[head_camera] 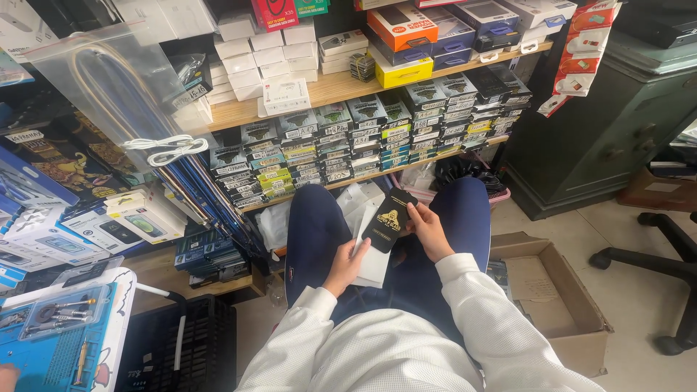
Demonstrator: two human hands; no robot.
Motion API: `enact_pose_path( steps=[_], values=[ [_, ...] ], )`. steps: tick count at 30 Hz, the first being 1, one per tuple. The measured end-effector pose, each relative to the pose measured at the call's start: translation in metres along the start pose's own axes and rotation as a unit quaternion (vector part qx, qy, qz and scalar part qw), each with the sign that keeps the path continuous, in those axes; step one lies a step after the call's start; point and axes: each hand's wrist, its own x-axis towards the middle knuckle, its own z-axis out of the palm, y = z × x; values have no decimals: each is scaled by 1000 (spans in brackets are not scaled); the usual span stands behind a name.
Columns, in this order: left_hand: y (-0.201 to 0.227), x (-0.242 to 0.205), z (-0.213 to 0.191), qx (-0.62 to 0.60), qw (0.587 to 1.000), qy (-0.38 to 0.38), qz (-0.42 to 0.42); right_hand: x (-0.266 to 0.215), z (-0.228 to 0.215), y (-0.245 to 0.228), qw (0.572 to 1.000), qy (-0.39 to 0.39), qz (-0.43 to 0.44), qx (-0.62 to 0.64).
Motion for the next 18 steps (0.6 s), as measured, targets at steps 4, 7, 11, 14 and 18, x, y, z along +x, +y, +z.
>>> enact_pose_path(
  steps=[4,7,11,14,18],
  values=[
    [7,-4,-2,-3,1000,6,-1,-35,16,-44,997,-5,-54,-59],
    [9,-7,-4,-22,999,24,1,-42,22,-53,991,-36,-75,-110],
    [12,-11,-3,-38,998,50,-27,-25,9,-32,978,-131,-47,-157],
    [7,-9,-4,-52,996,67,-39,-36,15,-45,958,-222,-29,-180],
    [-3,-2,-2,-72,992,93,-36,-64,27,-85,910,-353,30,-215]
  ],
)
